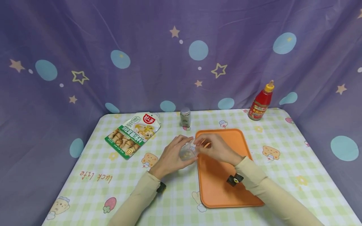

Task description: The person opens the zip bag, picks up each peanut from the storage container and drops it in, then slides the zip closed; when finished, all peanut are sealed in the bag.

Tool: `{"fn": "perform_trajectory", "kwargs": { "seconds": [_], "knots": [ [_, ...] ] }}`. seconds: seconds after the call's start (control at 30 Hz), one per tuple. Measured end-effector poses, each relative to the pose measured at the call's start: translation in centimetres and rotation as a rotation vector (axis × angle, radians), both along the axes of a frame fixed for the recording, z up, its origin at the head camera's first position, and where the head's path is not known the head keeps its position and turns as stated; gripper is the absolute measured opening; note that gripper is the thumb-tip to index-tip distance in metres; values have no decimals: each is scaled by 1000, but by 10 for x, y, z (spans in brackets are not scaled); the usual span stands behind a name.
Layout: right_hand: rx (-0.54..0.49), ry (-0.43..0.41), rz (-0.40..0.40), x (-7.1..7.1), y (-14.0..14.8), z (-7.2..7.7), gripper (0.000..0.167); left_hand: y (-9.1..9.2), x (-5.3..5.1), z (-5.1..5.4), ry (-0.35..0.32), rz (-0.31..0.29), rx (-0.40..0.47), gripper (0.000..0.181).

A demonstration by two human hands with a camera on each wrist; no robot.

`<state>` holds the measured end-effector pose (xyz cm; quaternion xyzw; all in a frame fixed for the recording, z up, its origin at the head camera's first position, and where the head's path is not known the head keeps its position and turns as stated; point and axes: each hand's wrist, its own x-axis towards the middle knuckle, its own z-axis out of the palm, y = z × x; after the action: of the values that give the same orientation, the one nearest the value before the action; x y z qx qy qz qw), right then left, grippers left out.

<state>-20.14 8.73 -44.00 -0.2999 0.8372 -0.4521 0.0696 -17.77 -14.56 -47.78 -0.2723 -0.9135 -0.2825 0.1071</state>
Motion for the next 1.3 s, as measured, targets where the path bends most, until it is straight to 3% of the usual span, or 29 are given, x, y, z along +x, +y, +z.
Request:
{"fn": "perform_trajectory", "kwargs": {
  "seconds": [0.27, 0.63, 0.97, 1.3],
  "knots": [
    [43, 31, -73, -10, 18, -2, 11, 0, 1, 1, 1, -4, 1, 77],
    [93, 64, -122, -25, 46, -31, 9, 0, 1, 3, -22, 4, -5, 78],
    [139, 18, -227, -26, 60, -49, 10, -1, 1, 2, -9, 7, -13, 78],
    [155, -12, -198, -22, 56, -58, 6, 0, 0, 2, -20, 6, -4, 78]
  ]
}}
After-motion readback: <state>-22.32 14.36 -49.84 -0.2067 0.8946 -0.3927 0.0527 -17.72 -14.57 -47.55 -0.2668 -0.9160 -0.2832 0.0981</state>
